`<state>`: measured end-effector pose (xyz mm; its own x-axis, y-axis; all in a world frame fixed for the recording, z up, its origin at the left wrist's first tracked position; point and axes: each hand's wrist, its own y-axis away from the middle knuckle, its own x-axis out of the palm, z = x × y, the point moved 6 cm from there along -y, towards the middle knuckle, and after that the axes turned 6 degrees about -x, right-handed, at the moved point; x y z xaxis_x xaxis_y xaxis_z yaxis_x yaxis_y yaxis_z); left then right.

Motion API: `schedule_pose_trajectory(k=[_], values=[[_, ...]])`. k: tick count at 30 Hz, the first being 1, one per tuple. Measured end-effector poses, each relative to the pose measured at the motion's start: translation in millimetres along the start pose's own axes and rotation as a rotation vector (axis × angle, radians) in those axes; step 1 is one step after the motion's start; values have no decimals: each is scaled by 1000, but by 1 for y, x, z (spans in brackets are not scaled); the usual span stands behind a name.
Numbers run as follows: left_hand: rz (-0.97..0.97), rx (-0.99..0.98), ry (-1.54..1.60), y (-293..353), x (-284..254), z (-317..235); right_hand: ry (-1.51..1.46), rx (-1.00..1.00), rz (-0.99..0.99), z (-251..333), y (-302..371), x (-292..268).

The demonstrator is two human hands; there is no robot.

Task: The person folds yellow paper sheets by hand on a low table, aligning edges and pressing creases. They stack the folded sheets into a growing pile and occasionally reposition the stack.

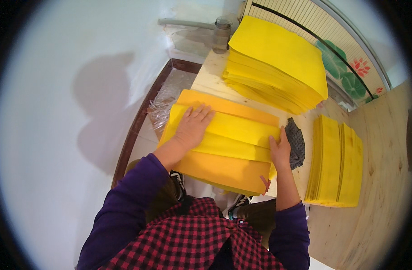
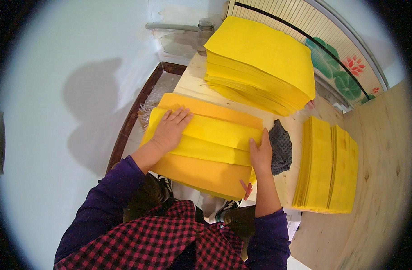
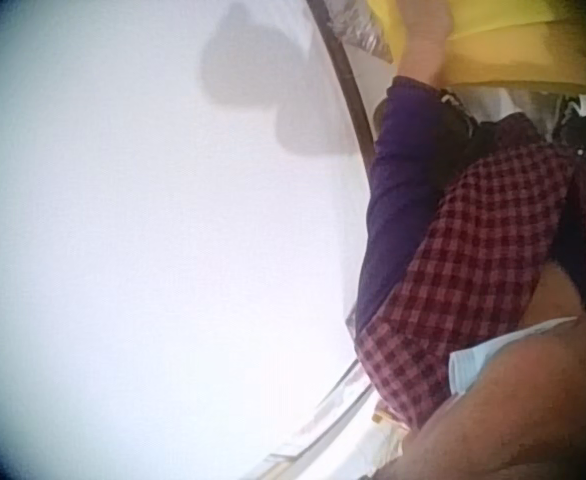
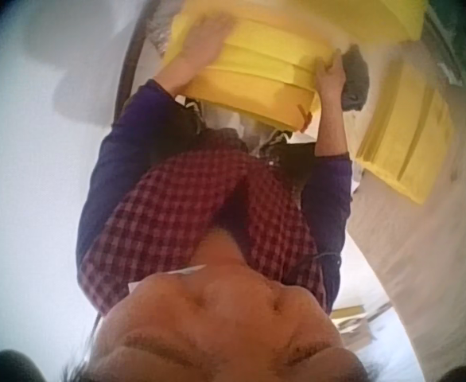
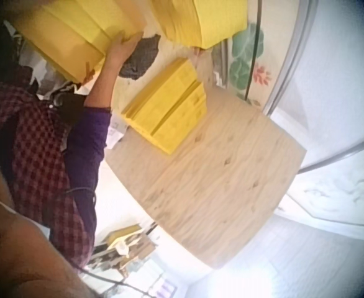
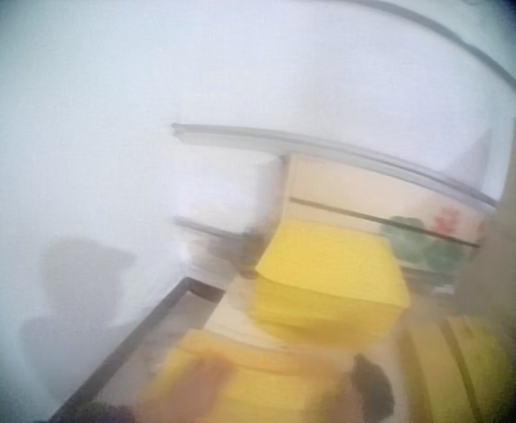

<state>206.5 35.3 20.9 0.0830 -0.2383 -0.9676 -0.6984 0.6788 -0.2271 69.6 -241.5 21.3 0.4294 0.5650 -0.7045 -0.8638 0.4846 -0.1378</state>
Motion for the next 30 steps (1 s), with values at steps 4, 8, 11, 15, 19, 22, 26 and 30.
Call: schedule_pose_trajectory(k=[4,8,11,15,19,22,26,30], values=[[1,-64,20,8,-4,28,-3,-2,11,-4,2,2],[0,-108,13,17,-6,56,10,-6,34,-6,3,5],[32,-98,-3,19,-5,68,36,-32,47,-5,3,8],[18,-67,-1,21,-7,71,29,-31,62,-6,2,10],[11,-39,4,25,-13,69,15,-53,71,-4,1,8],[20,-15,-6,29,-16,68,36,-59,88,-3,1,8],[56,11,-37,31,-16,69,54,-62,96,-2,0,9],[16,43,-32,35,-18,69,76,-106,88,-3,-3,10]])
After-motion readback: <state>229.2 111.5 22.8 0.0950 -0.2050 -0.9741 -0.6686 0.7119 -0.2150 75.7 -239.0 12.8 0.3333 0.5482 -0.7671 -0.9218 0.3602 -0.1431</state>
